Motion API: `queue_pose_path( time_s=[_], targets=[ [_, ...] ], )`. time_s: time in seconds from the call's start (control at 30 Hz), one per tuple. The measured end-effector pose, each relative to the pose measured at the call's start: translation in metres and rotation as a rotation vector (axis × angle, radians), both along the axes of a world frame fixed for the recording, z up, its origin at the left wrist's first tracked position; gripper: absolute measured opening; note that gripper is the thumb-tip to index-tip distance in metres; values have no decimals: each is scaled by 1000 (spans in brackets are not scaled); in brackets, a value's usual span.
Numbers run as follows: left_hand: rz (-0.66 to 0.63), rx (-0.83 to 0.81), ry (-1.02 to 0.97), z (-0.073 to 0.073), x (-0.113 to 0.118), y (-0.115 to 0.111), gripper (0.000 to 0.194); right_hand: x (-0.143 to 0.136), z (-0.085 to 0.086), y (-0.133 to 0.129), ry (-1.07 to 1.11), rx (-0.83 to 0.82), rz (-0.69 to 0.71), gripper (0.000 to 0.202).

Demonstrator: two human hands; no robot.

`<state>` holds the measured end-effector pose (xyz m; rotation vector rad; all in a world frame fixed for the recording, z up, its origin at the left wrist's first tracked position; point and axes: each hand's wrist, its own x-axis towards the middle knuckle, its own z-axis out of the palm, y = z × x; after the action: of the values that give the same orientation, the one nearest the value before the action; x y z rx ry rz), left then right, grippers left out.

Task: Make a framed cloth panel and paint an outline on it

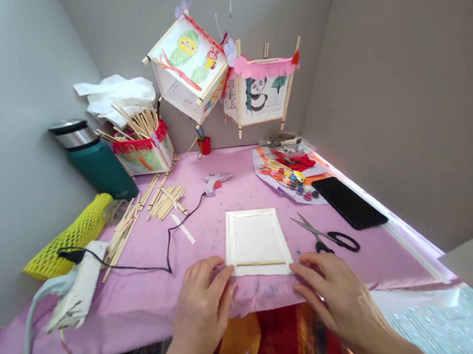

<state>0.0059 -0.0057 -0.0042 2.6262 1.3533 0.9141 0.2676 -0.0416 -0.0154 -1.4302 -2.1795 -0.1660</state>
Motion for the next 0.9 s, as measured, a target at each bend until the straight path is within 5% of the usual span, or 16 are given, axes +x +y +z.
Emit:
queue_pose_path(
  time_s=[0.57,0.73,0.9],
  targets=[
    [76,-32,-152,9,-2,8,19,-2,8,5,188,4,-6,21],
    [289,84,-160,36,5,46,19,-11,17,19,268,41,32,20],
    [561,-124,184,67,23,115,28,-18,6,32,342,88,20,21]
  ],
)
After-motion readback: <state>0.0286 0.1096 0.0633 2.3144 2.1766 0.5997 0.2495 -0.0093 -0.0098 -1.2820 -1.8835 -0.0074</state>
